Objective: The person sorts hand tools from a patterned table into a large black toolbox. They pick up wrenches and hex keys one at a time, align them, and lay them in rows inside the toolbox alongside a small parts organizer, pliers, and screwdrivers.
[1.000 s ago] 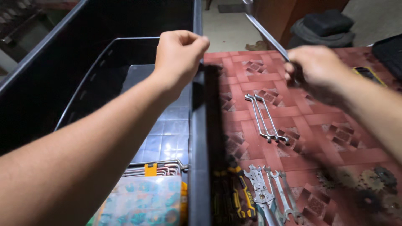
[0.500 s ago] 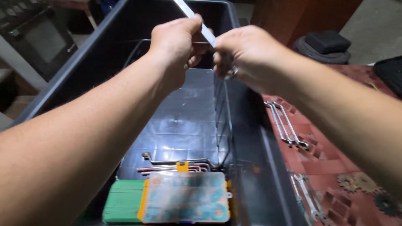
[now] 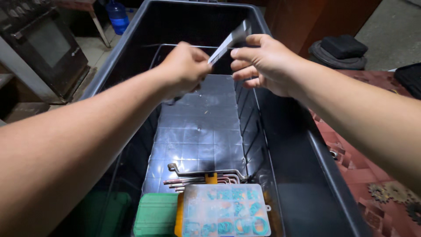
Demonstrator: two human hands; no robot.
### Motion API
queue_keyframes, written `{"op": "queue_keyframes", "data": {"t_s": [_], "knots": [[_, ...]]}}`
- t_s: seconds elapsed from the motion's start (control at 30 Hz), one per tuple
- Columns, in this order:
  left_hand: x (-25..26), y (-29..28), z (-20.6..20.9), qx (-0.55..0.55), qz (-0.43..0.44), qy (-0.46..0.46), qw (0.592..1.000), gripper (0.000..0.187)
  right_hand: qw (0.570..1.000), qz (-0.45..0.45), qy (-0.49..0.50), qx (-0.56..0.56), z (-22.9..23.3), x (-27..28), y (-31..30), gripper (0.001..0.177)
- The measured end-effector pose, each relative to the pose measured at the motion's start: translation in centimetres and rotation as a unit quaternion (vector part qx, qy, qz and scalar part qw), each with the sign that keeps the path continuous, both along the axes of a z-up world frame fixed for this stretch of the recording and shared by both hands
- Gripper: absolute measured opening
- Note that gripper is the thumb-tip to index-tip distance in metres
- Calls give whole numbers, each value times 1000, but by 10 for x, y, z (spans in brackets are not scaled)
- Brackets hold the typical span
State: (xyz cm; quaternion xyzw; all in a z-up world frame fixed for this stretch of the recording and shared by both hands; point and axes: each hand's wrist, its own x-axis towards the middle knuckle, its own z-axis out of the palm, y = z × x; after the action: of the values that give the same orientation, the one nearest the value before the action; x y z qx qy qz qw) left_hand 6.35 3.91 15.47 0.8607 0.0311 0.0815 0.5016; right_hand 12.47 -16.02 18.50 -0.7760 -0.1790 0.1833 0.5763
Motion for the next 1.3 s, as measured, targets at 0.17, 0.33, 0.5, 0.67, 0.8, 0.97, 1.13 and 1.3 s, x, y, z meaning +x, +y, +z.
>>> {"op": "queue_keyframes", "data": {"t_s": [0.17, 0.33, 0.5, 0.67, 0.8, 0.97, 1.13, 1.3], "knots": [[-2, 14, -20, 213, -19, 20, 977, 25, 988, 57, -81, -115, -18, 22, 5, 25], [-2, 16, -38, 261, -58, 40, 963, 25, 924, 156, -188, -295, -33, 34, 4, 17], [-5, 22, -61, 225, -101, 113, 962, 23, 834, 220, -288, -416, -50, 37, 8, 23], [1, 21, -100, 221, -144, 97, 960, 17, 816, 281, -247, -441, -64, 41, 6, 22], [-1, 16, -139, 273, -181, 76, 942, 14, 848, 249, -248, -397, -66, 44, 7, 21], [-15, 5, -177, 315, -149, 117, 930, 17, 899, 185, -226, -326, -66, 43, 7, 20], [-26, -6, -198, 319, -156, 130, 926, 19, 903, 173, -226, -320, -64, 40, 11, 19], [-30, -17, -205, 304, -163, 166, 924, 18, 908, 178, -230, -303, -62, 38, 11, 18]]}}
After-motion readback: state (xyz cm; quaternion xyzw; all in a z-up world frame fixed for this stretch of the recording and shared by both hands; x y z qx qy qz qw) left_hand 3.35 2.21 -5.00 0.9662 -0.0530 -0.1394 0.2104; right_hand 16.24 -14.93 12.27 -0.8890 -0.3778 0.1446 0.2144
